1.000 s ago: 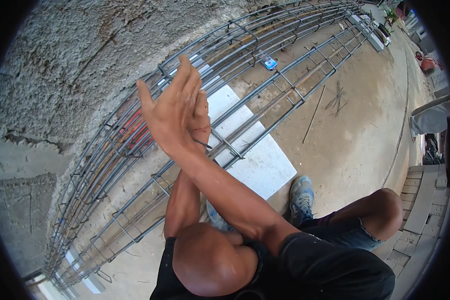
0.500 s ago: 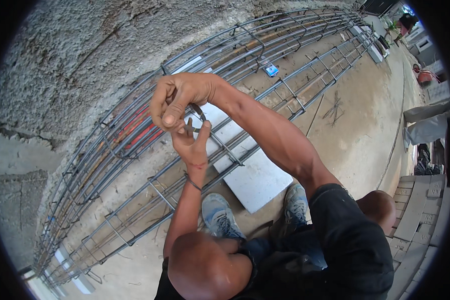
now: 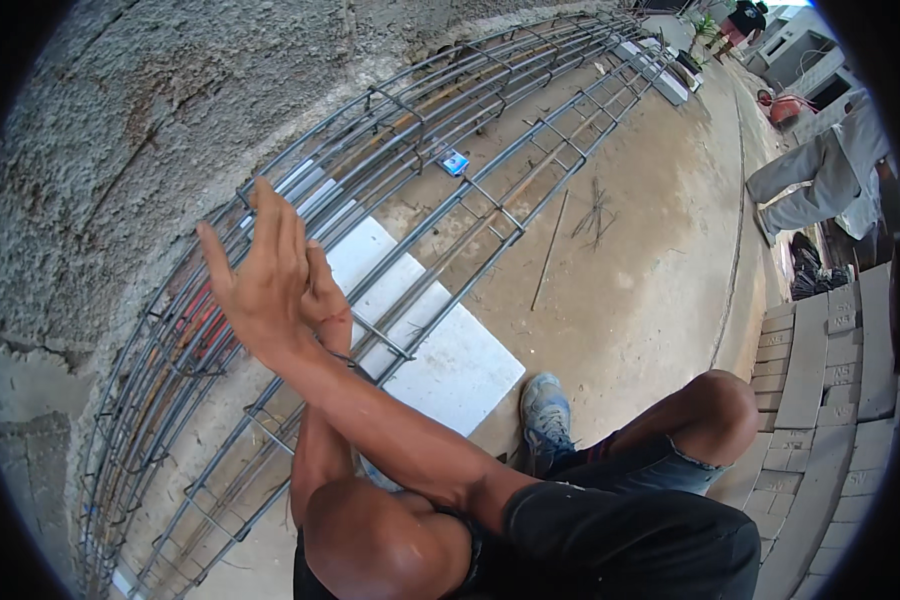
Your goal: The person constructs a steel rebar cage by wrapping tie wire around rebar joints by hand and twisting the wire tight using pliers.
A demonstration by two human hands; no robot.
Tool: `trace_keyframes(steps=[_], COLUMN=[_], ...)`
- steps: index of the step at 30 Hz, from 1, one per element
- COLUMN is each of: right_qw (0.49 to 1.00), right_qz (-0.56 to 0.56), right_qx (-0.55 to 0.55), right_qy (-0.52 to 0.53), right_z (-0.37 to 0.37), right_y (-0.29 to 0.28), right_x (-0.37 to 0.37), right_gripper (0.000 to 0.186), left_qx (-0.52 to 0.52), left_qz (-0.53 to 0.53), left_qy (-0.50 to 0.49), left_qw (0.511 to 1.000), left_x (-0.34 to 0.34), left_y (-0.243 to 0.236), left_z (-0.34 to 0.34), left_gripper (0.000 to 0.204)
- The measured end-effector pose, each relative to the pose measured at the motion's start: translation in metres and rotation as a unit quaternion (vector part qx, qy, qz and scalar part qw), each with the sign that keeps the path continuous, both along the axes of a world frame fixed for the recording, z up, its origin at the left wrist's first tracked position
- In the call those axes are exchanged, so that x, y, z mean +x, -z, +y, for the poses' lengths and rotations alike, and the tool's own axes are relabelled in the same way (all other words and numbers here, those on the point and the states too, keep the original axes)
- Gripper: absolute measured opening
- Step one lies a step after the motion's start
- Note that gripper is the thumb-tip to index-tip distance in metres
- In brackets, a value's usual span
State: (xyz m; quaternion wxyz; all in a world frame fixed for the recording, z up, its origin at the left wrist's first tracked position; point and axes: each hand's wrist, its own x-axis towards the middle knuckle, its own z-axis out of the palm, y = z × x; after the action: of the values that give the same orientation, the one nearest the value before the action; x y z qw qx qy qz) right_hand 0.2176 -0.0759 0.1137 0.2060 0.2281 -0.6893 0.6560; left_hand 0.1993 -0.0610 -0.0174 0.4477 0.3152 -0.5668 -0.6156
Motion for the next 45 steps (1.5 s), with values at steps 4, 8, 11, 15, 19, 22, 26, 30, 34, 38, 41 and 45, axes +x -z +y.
trace_keyframes(steps=[4, 8, 11, 15, 19, 22, 26, 30, 34, 38, 41, 45], right_qw=[0.978, 0.848, 0.341, 0.383, 0.598, 0.899, 0.995, 0.982, 0.883, 0.323, 0.297, 0.358], right_qz=[0.013, -0.148, -0.244, -0.184, -0.235, -0.119, -0.021, -0.14, -0.121, -0.181, -0.217, -0.169], right_qx=[0.095, 0.172, -0.067, -0.013, 0.088, 0.055, 0.094, 0.08, 0.16, 0.172, 0.126, 0.11], right_qy=[-0.183, -0.479, -0.905, -0.905, -0.761, -0.419, -0.04, -0.098, -0.423, -0.913, -0.921, -0.912], right_z=[-0.009, -0.008, -0.007, -0.013, 0.001, 0.024, 0.036, -0.006, -0.01, -0.004, -0.002, 0.001], right_y=[0.006, 0.001, 0.018, 0.014, -0.003, 0.004, -0.002, 0.007, 0.016, 0.011, 0.009, 0.002], right_x=[-0.019, -0.076, -0.138, -0.122, -0.109, -0.074, -0.006, 0.002, -0.017, -0.087, -0.108, -0.092], right_gripper=[0.027, 0.027, 0.027, 0.029, 0.044, 0.074, 0.089, 0.052, 0.028, 0.03, 0.031, 0.027], left_qx=[-0.038, 0.083, -0.019, -0.035, 0.142, 0.162, 0.326, 0.047, -0.01, -0.006, -0.009, -0.086], left_qz=[-0.221, -0.011, 0.058, 0.027, -0.027, 0.096, 0.237, 0.024, -0.056, 0.144, 0.119, 0.057], left_qy=[-0.052, -0.118, -0.093, 0.118, 0.23, 0.094, 0.101, 0.038, -0.086, -0.051, -0.032, 0.087], left_qw=[0.973, 0.99, 0.994, 0.992, 0.962, 0.978, 0.91, 0.998, 0.995, 0.988, 0.992, 0.991], left_x=[0.01, 0.029, 0.026, 0.037, 0.029, 0.011, 0.007, 0.009, 0.034, 0.044, 0.045, 0.044], left_y=[-0.023, -0.008, -0.029, -0.025, -0.009, -0.002, -0.023, -0.019, 0.009, -0.004, -0.01, -0.024], left_z=[0.003, 0.023, 0.067, 0.002, -0.028, -0.009, 0.006, 0.005, 0.022, 0.079, 0.043, -0.006], left_gripper=[0.019, 0.053, 0.053, 0.044, 0.041, 0.027, 0.012, 0.019, 0.022, 0.076, 0.068, 0.041])
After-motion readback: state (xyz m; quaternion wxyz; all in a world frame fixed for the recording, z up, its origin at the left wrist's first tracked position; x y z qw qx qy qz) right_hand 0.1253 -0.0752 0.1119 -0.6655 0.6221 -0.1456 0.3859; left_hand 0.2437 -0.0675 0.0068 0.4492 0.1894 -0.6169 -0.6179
